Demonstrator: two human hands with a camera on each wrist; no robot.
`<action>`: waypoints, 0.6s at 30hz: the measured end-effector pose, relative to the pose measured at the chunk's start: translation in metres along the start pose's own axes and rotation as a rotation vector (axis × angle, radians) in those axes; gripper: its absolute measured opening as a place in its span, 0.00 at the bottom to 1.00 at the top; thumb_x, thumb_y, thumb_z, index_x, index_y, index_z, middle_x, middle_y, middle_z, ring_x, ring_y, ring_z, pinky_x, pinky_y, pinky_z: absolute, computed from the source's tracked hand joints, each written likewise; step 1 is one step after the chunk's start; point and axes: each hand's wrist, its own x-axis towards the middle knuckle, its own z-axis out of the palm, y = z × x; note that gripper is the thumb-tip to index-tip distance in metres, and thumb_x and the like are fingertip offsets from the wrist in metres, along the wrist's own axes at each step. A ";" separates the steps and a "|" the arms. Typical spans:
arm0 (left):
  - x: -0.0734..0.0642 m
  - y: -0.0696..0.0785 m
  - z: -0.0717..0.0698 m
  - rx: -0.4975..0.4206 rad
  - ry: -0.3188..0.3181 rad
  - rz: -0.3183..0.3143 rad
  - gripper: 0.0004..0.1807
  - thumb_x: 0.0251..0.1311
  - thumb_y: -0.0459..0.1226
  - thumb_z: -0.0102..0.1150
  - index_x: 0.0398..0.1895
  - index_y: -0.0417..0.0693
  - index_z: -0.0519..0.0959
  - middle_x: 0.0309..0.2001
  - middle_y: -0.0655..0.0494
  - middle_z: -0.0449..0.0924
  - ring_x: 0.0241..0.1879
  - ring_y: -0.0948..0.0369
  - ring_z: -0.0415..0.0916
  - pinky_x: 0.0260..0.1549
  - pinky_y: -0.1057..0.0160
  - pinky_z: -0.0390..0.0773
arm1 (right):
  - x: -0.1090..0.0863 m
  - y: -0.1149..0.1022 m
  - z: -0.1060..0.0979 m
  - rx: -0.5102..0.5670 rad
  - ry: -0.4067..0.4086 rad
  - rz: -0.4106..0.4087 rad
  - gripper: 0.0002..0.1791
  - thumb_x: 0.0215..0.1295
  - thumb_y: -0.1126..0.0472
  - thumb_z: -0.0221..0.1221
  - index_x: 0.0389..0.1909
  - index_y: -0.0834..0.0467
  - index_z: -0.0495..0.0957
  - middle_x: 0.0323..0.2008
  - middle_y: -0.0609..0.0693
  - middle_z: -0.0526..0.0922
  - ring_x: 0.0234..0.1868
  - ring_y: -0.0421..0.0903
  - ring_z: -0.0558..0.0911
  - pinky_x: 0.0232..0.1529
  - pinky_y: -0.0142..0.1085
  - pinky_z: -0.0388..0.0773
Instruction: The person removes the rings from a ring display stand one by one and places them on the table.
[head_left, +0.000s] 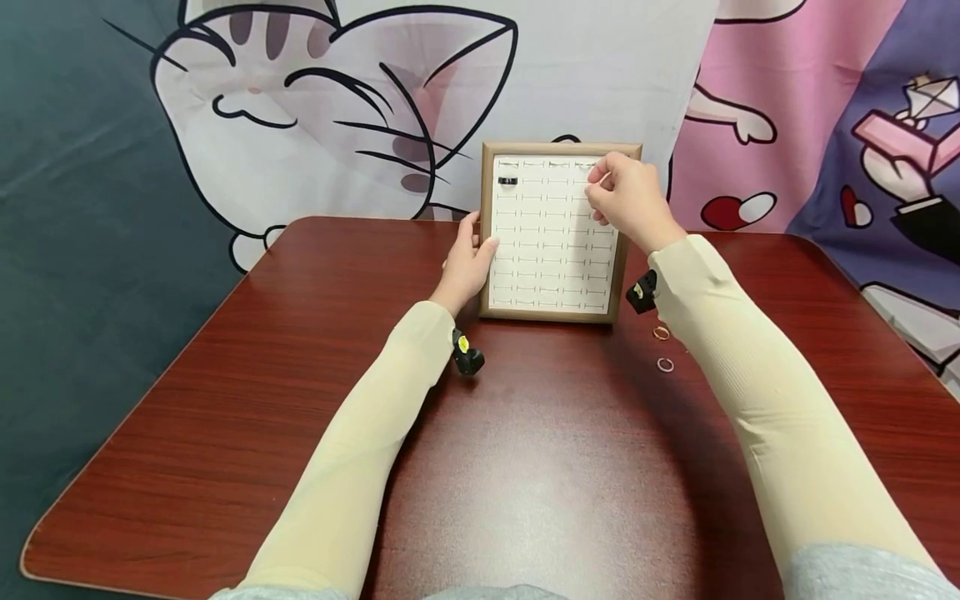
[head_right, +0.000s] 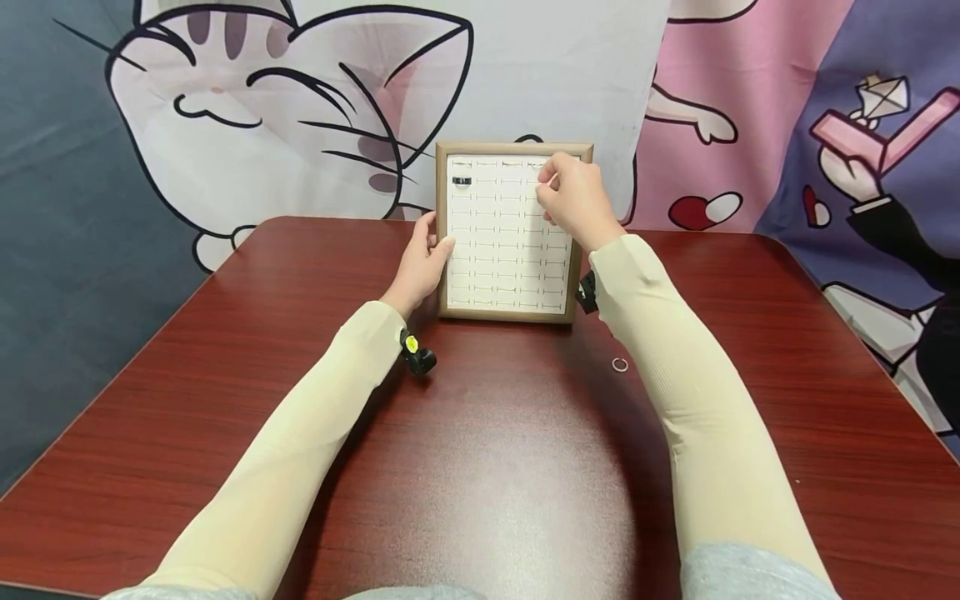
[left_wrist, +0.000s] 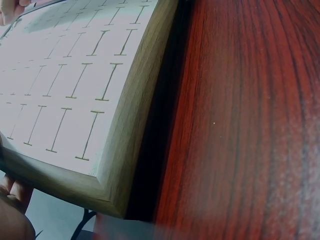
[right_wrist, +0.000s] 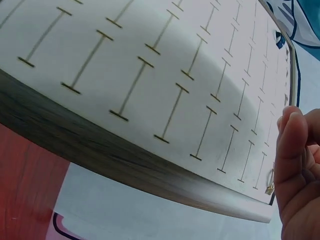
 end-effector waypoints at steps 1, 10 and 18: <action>0.000 0.000 0.000 0.000 -0.001 -0.002 0.29 0.65 0.47 0.44 0.68 0.63 0.49 0.53 0.56 0.74 0.50 0.62 0.75 0.57 0.54 0.55 | 0.002 0.000 -0.001 -0.001 0.002 0.007 0.07 0.60 0.64 0.47 0.37 0.60 0.71 0.25 0.56 0.82 0.15 0.36 0.77 0.21 0.25 0.73; 0.000 -0.002 0.000 -0.015 0.006 0.003 0.30 0.65 0.46 0.44 0.68 0.62 0.49 0.52 0.55 0.74 0.49 0.61 0.75 0.56 0.55 0.58 | 0.016 -0.008 -0.003 0.005 0.015 0.051 0.07 0.59 0.63 0.48 0.37 0.58 0.70 0.21 0.49 0.79 0.15 0.35 0.75 0.21 0.26 0.72; -0.001 -0.002 0.001 -0.036 0.000 0.004 0.30 0.65 0.46 0.44 0.68 0.62 0.50 0.52 0.54 0.74 0.49 0.61 0.75 0.55 0.56 0.62 | 0.024 -0.012 -0.002 0.047 -0.008 0.078 0.09 0.58 0.65 0.46 0.40 0.61 0.69 0.30 0.54 0.80 0.17 0.37 0.76 0.24 0.29 0.76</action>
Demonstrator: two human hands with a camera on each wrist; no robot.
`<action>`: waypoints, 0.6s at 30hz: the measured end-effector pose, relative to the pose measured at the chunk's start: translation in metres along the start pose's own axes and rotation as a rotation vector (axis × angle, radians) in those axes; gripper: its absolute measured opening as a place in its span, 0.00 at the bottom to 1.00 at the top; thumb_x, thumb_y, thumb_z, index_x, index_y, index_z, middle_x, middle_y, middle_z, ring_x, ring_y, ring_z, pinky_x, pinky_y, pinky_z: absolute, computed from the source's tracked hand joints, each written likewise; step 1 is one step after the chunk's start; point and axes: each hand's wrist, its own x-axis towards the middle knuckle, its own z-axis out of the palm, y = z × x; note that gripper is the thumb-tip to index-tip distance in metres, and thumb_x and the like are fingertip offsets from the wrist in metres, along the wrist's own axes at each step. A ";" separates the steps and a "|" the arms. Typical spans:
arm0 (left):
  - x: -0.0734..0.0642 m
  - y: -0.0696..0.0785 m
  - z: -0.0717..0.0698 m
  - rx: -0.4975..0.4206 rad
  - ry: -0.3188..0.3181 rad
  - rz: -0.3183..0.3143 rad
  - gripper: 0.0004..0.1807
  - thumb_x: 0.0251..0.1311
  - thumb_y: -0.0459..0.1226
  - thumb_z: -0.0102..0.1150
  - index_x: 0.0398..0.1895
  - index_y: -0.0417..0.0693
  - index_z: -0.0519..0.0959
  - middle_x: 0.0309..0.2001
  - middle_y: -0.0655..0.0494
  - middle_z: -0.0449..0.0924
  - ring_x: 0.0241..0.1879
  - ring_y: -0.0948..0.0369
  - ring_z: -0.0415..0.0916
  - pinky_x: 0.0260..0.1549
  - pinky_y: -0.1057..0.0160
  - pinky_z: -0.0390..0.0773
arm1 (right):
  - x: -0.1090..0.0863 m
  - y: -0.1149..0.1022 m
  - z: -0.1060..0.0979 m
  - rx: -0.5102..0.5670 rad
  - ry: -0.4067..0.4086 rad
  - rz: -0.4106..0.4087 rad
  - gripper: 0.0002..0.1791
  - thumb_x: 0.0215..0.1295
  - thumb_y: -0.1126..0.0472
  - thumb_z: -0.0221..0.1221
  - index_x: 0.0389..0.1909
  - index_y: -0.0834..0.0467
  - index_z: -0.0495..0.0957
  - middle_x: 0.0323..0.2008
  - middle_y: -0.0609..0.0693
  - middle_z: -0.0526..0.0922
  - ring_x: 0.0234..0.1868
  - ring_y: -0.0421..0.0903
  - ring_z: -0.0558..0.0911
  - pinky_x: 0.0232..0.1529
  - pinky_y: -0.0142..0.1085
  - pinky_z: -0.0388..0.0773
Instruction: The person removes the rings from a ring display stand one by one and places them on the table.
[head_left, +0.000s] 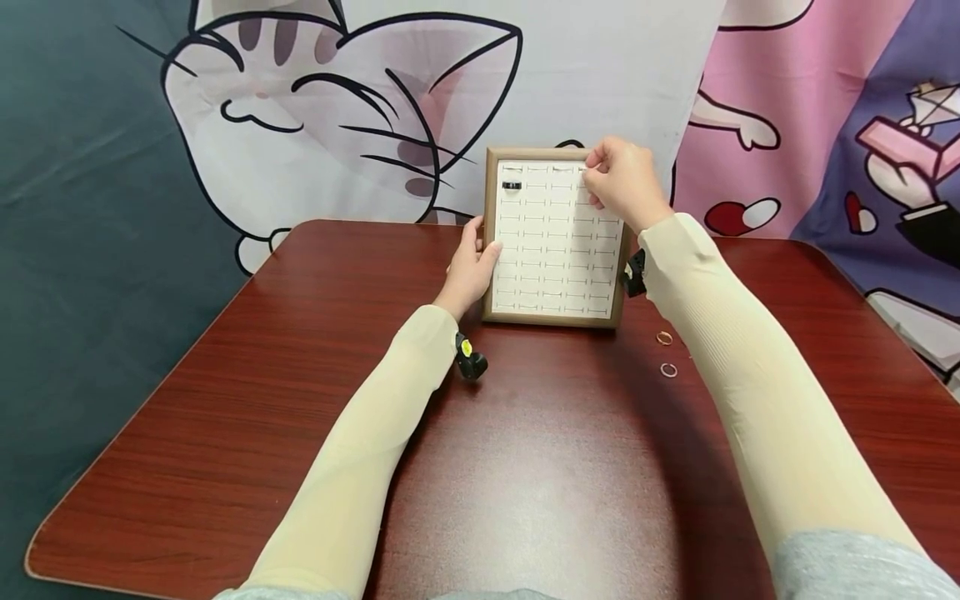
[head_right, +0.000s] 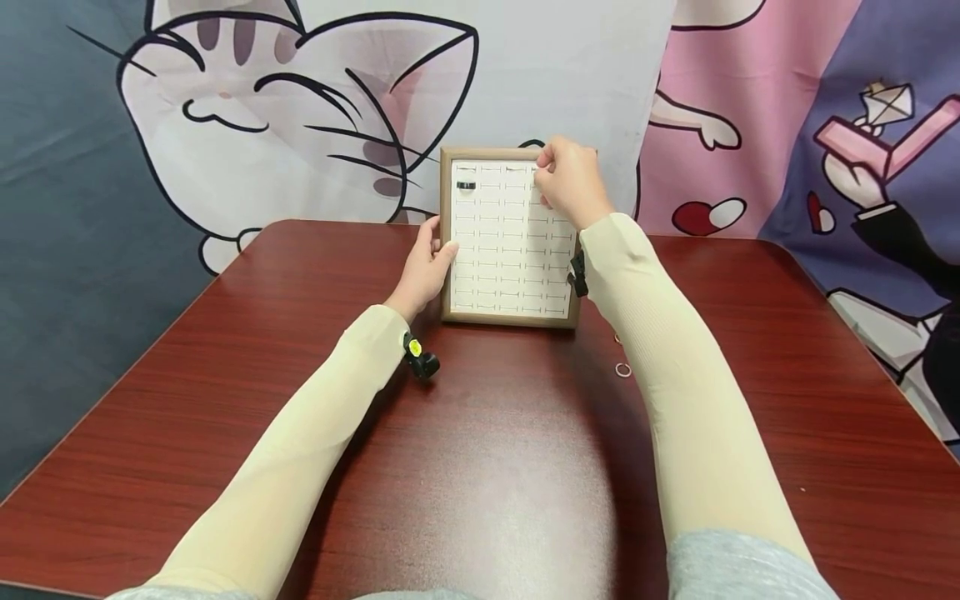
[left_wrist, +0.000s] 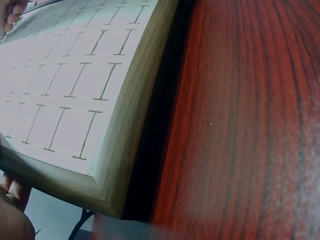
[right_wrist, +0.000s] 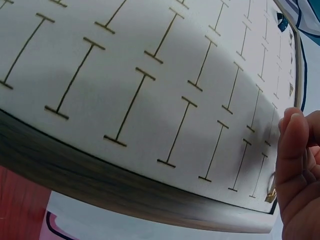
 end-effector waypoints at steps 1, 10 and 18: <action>0.000 0.000 0.000 0.001 0.000 0.000 0.30 0.65 0.46 0.44 0.68 0.62 0.49 0.52 0.54 0.74 0.49 0.61 0.75 0.55 0.56 0.63 | 0.001 0.000 0.000 -0.001 -0.001 -0.001 0.09 0.58 0.65 0.46 0.40 0.61 0.69 0.29 0.54 0.80 0.17 0.37 0.76 0.24 0.29 0.76; 0.000 -0.001 0.000 -0.016 -0.004 0.003 0.29 0.65 0.46 0.44 0.68 0.62 0.50 0.51 0.54 0.74 0.48 0.61 0.75 0.52 0.57 0.66 | 0.004 0.001 -0.001 -0.009 -0.016 0.008 0.08 0.60 0.64 0.47 0.39 0.60 0.69 0.30 0.55 0.80 0.16 0.37 0.76 0.23 0.28 0.75; 0.000 -0.002 0.000 -0.038 -0.004 0.010 0.29 0.65 0.46 0.45 0.68 0.64 0.50 0.48 0.55 0.74 0.46 0.62 0.76 0.49 0.57 0.69 | 0.005 0.003 -0.001 -0.048 -0.016 -0.010 0.07 0.58 0.65 0.46 0.36 0.60 0.69 0.29 0.55 0.81 0.15 0.35 0.75 0.21 0.27 0.74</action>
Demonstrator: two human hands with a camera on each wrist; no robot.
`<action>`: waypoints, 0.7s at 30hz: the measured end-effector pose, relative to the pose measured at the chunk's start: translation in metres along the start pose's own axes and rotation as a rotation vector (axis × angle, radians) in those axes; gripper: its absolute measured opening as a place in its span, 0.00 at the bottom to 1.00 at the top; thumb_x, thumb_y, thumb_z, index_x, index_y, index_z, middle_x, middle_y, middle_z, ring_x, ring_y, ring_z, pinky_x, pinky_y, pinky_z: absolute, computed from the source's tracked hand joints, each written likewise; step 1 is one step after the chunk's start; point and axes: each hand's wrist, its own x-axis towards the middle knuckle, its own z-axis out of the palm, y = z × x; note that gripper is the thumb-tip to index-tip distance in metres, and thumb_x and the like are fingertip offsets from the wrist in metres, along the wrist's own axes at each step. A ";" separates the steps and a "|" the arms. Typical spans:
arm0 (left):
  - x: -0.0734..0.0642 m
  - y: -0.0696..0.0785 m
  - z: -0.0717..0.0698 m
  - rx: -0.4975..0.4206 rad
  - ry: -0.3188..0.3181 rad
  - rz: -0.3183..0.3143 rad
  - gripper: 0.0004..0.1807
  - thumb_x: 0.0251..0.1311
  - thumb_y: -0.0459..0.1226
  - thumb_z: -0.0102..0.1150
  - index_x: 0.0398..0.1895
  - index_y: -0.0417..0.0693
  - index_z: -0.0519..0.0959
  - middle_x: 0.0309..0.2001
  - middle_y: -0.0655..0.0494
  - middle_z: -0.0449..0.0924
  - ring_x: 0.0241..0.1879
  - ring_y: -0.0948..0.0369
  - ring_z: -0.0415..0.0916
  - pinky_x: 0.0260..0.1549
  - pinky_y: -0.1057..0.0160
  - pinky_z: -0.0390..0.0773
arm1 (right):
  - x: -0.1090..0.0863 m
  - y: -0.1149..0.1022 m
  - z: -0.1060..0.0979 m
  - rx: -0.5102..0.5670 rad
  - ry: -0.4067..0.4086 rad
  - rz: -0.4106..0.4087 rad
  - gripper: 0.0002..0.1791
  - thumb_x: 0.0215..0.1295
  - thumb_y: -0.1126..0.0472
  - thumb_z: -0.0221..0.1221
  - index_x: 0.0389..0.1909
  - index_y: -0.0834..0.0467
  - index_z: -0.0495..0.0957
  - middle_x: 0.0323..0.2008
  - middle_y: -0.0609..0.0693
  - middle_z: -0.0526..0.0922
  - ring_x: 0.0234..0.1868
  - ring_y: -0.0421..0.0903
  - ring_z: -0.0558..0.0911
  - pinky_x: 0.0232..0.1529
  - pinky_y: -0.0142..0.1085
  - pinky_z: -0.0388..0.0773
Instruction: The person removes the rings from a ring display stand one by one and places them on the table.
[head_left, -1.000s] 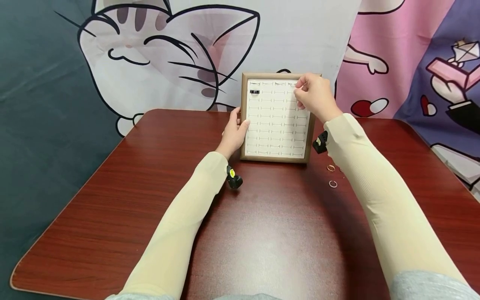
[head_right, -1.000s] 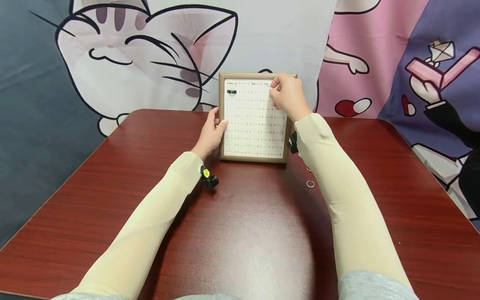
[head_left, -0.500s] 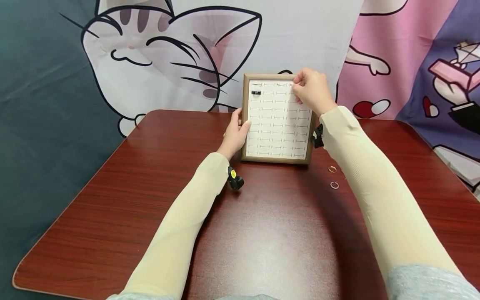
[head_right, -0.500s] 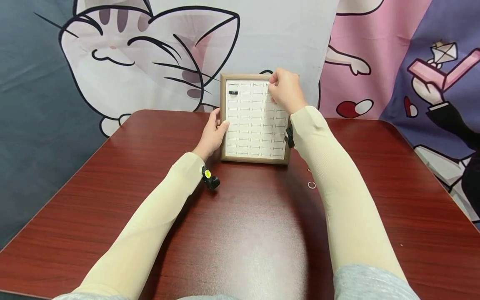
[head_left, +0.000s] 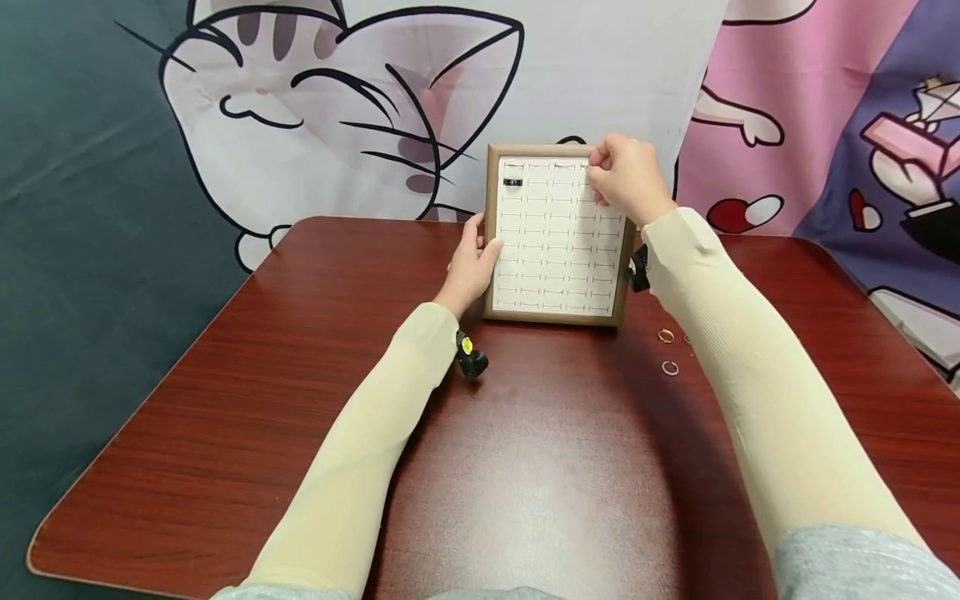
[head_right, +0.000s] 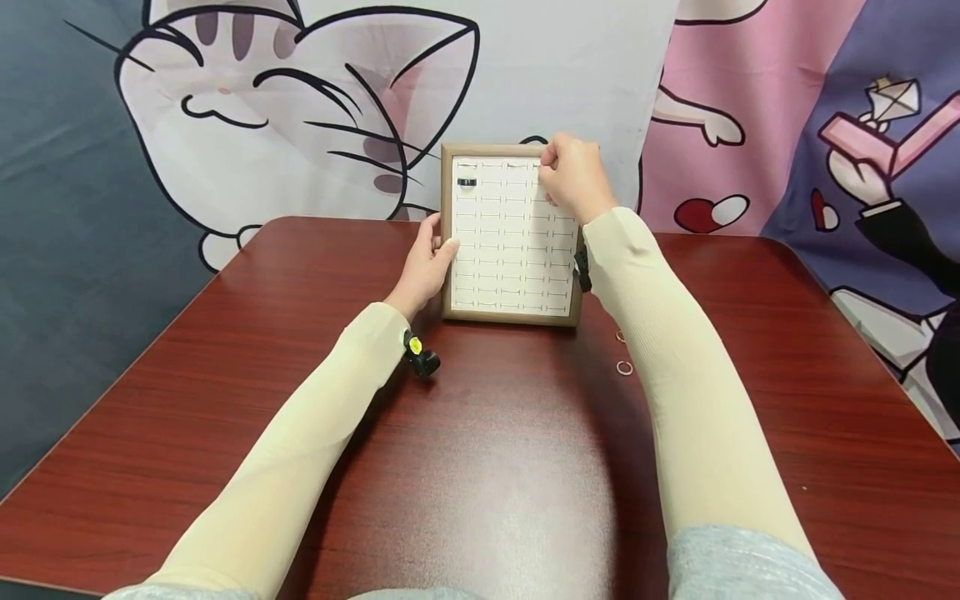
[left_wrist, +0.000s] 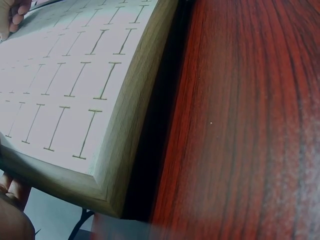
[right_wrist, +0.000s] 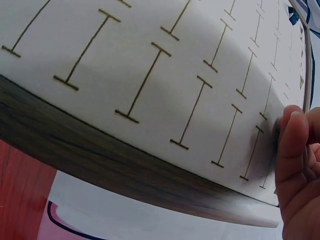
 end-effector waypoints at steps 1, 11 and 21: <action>0.000 0.000 0.000 0.000 0.000 0.000 0.29 0.65 0.46 0.45 0.68 0.63 0.50 0.48 0.55 0.74 0.45 0.62 0.76 0.49 0.57 0.69 | 0.000 0.000 0.000 -0.006 0.000 -0.001 0.07 0.58 0.65 0.46 0.37 0.60 0.69 0.29 0.55 0.81 0.15 0.36 0.75 0.21 0.27 0.74; 0.000 0.000 0.000 0.024 -0.001 -0.009 0.29 0.65 0.46 0.45 0.68 0.63 0.50 0.49 0.55 0.75 0.46 0.62 0.76 0.52 0.57 0.66 | -0.001 0.001 0.002 -0.044 0.015 -0.011 0.08 0.56 0.66 0.46 0.36 0.60 0.69 0.23 0.52 0.78 0.15 0.38 0.75 0.21 0.28 0.72; 0.000 0.001 -0.001 0.045 0.014 0.009 0.29 0.65 0.45 0.45 0.68 0.61 0.51 0.51 0.54 0.75 0.47 0.60 0.76 0.56 0.54 0.56 | 0.000 0.000 0.001 -0.048 0.035 -0.019 0.07 0.55 0.66 0.46 0.34 0.59 0.69 0.19 0.49 0.77 0.13 0.37 0.74 0.20 0.28 0.71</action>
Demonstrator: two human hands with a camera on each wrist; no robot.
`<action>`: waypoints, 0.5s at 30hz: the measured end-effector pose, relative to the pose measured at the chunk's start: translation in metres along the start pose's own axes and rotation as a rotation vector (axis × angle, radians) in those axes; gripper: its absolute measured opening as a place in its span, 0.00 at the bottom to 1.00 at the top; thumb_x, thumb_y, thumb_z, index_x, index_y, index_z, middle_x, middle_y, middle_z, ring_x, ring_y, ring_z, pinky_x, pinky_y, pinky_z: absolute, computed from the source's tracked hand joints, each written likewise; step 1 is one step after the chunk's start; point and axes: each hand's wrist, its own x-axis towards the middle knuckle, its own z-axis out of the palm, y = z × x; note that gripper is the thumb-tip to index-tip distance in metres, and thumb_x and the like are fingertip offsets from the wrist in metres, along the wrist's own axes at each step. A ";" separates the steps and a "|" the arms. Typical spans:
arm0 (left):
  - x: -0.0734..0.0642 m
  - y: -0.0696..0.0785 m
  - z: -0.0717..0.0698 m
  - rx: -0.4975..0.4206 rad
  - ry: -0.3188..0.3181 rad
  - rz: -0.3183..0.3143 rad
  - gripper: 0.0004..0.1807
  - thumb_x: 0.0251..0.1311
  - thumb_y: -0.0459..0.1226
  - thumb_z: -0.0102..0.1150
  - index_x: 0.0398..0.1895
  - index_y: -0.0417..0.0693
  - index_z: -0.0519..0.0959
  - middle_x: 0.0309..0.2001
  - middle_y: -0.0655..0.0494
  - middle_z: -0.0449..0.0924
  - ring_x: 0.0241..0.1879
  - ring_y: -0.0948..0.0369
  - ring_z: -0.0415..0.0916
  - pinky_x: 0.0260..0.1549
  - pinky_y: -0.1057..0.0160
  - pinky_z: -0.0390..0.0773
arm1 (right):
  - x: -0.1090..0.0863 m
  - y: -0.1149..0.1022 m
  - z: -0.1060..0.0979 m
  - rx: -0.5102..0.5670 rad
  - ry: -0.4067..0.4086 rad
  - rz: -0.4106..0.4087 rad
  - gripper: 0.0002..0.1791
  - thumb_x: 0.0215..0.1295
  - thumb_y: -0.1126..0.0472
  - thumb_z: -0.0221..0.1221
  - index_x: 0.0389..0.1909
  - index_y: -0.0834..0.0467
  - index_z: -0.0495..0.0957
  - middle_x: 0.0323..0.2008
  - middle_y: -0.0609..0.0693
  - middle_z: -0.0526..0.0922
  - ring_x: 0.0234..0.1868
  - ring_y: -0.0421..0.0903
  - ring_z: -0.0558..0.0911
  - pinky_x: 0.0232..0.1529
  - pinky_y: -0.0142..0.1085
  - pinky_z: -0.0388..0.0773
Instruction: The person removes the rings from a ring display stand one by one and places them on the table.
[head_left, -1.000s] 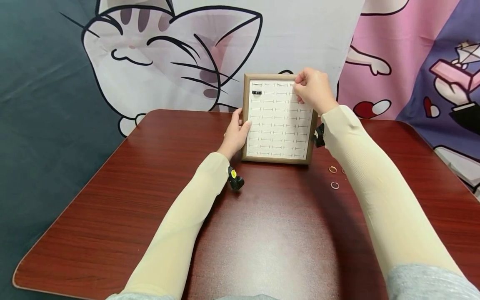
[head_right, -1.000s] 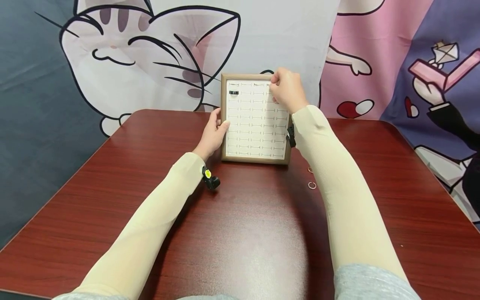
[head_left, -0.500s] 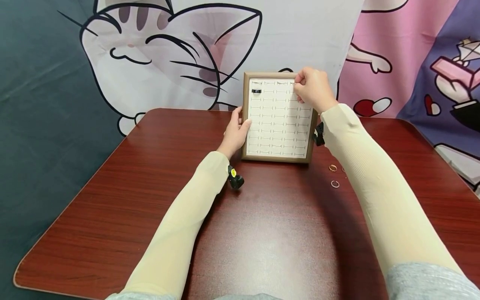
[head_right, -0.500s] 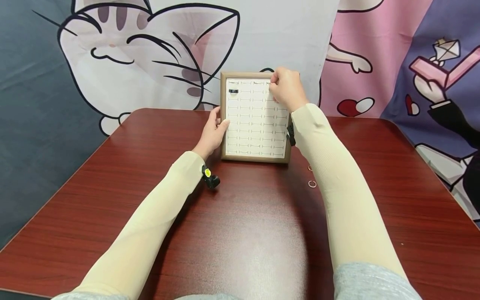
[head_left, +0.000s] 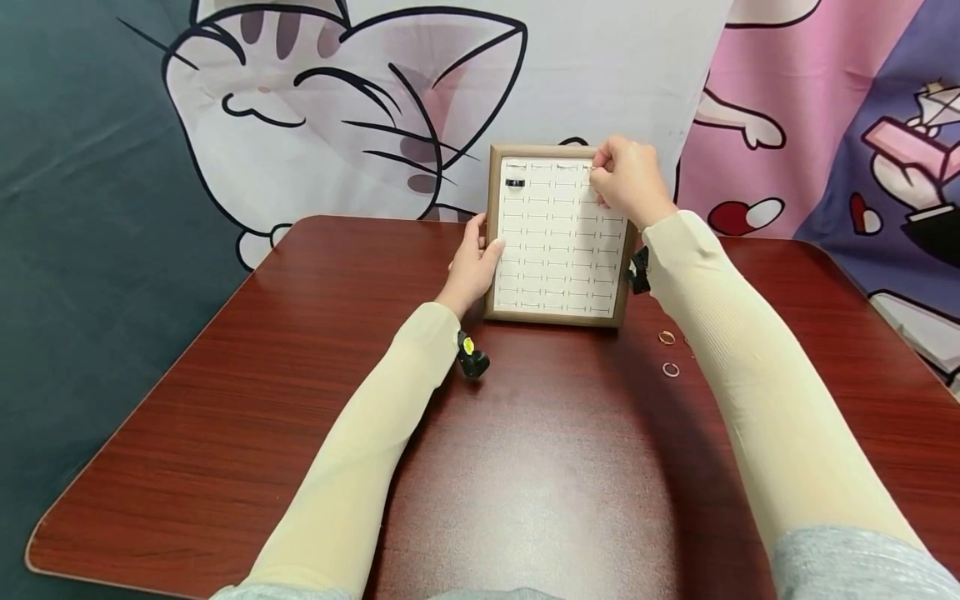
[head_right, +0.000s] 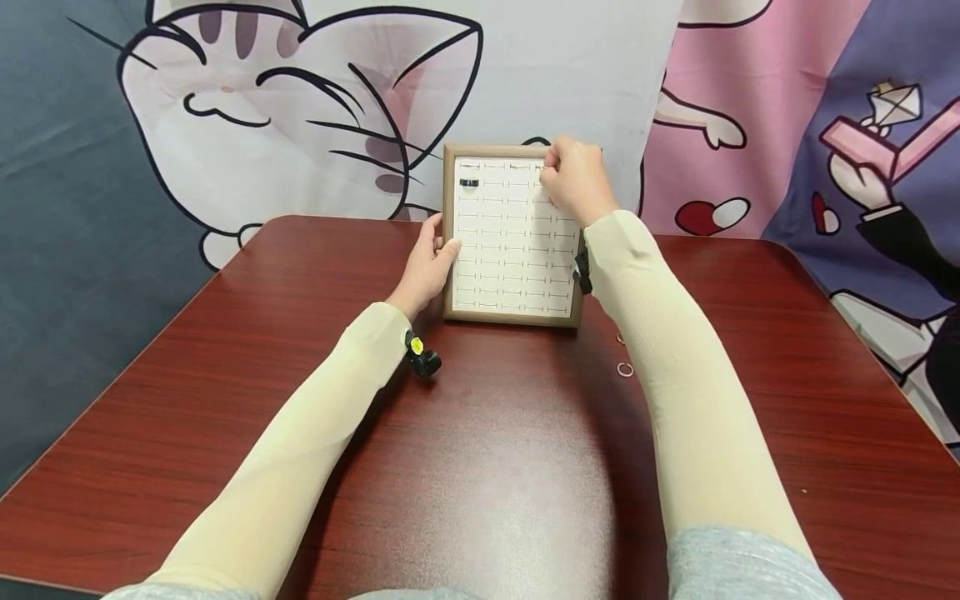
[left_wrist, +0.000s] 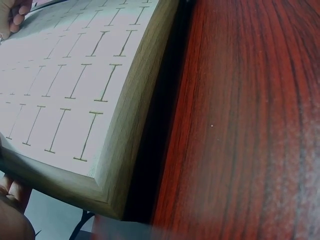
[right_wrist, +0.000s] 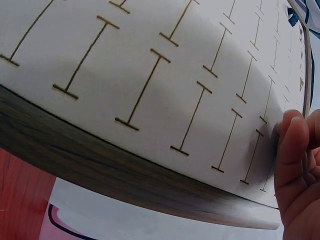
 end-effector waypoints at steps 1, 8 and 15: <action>0.000 0.000 0.000 0.002 0.000 0.000 0.29 0.65 0.45 0.45 0.67 0.61 0.51 0.51 0.54 0.75 0.47 0.60 0.76 0.56 0.54 0.56 | 0.000 0.000 0.000 0.000 0.000 0.001 0.07 0.55 0.66 0.46 0.34 0.59 0.69 0.19 0.49 0.77 0.13 0.37 0.74 0.19 0.28 0.71; 0.001 0.001 -0.001 0.011 -0.001 -0.005 0.29 0.65 0.46 0.45 0.68 0.62 0.50 0.51 0.55 0.75 0.48 0.61 0.76 0.57 0.53 0.53 | 0.001 -0.002 -0.003 0.009 -0.013 0.013 0.06 0.56 0.65 0.46 0.34 0.58 0.69 0.20 0.49 0.78 0.14 0.37 0.75 0.19 0.28 0.71; 0.000 0.001 0.000 0.026 -0.005 -0.020 0.30 0.65 0.47 0.45 0.68 0.62 0.50 0.48 0.54 0.76 0.45 0.60 0.76 0.56 0.53 0.55 | -0.002 -0.002 -0.004 0.006 -0.008 0.011 0.06 0.56 0.65 0.47 0.34 0.58 0.69 0.20 0.50 0.78 0.14 0.37 0.75 0.20 0.29 0.72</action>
